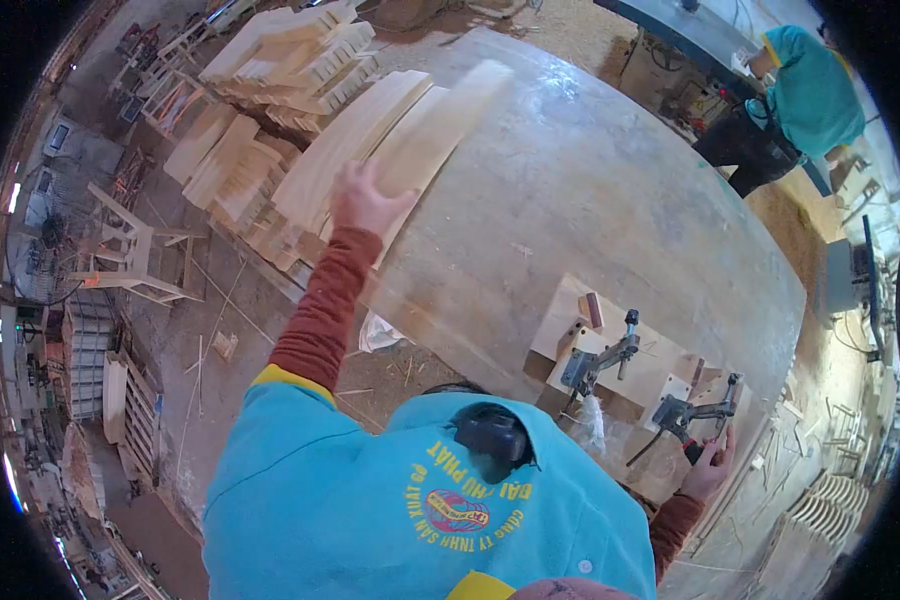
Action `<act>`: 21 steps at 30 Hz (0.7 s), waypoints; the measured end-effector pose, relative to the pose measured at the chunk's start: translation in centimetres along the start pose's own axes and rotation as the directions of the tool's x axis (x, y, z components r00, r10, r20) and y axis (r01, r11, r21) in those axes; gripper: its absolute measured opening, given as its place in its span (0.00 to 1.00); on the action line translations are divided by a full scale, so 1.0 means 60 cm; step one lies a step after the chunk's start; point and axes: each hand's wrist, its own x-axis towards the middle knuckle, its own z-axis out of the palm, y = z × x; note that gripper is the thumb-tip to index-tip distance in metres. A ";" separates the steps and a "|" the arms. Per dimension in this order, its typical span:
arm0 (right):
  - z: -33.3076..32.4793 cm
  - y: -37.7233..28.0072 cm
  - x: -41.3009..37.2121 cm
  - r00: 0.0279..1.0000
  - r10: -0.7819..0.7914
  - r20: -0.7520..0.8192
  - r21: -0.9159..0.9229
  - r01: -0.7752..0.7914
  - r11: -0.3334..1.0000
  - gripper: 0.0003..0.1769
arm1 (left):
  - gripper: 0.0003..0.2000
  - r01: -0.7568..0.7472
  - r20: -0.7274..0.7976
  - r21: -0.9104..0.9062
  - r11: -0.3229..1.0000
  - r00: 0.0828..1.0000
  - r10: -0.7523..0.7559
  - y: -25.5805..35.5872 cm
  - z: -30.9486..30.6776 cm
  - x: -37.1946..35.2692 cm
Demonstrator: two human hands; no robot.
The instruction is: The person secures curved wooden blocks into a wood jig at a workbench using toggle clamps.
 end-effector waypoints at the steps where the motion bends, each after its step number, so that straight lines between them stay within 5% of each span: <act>1: 0.001 -0.001 0.000 1.000 0.019 -0.001 0.017 -0.019 1.000 0.23 | 0.34 0.046 0.000 0.069 0.997 0.999 -0.046 -0.029 0.002 0.002; 5: -0.003 0.019 0.007 1.000 0.007 0.029 0.098 -0.010 0.995 0.22 | 0.36 0.117 -0.002 0.209 0.971 0.993 -0.119 -0.109 0.033 0.012; 8: -0.006 0.004 0.005 0.999 0.005 0.039 -0.017 -0.004 1.000 0.23 | 0.35 0.073 -0.039 0.244 0.967 0.997 -0.066 -0.095 0.027 0.009; 12: -0.035 0.013 0.010 0.983 -0.040 0.178 0.495 -0.055 0.867 0.30 | 0.33 -0.141 -0.180 0.444 0.885 0.953 0.242 -0.121 0.047 -0.014; 13: -0.054 0.054 0.027 0.982 -0.063 0.178 0.538 -0.044 0.842 0.32 | 0.35 -0.103 -0.103 0.487 0.867 0.979 0.174 -0.138 0.054 -0.014; 14: -0.077 0.092 0.029 0.986 -0.051 0.158 0.483 -0.032 0.875 0.35 | 0.36 -0.091 -0.016 0.521 0.849 0.993 0.116 -0.156 0.067 -0.008; 15: -0.097 0.125 0.033 0.990 -0.038 0.137 0.426 -0.024 0.904 0.37 | 0.37 -0.151 0.170 0.276 0.949 0.980 0.107 -0.200 0.079 0.011; 16: -0.116 0.151 0.049 0.995 0.019 0.100 0.264 -0.045 0.963 0.40 | 0.36 -0.182 0.202 0.271 0.945 0.971 0.129 -0.220 0.096 0.024; 17: -0.124 0.188 0.049 0.995 0.099 -0.033 0.381 -0.079 0.921 0.34 | 0.35 -0.212 0.193 0.369 0.905 0.970 0.149 -0.230 0.103 0.025; 19: -0.136 0.205 0.049 0.941 0.316 -0.126 0.020 -0.316 0.949 0.29 | 0.33 -0.269 0.174 0.473 0.839 0.962 0.211 -0.252 0.118 0.033; 20: -0.142 0.207 0.048 0.881 0.442 -0.167 -0.184 -0.469 0.864 0.31 | 0.34 -0.322 0.184 0.327 0.888 0.944 0.274 -0.254 0.115 0.043; 21: -0.139 0.347 0.061 0.895 0.384 -0.229 -0.252 -0.435 0.864 0.36 | 0.34 -0.370 0.097 0.266 0.890 0.929 0.357 -0.303 0.152 0.058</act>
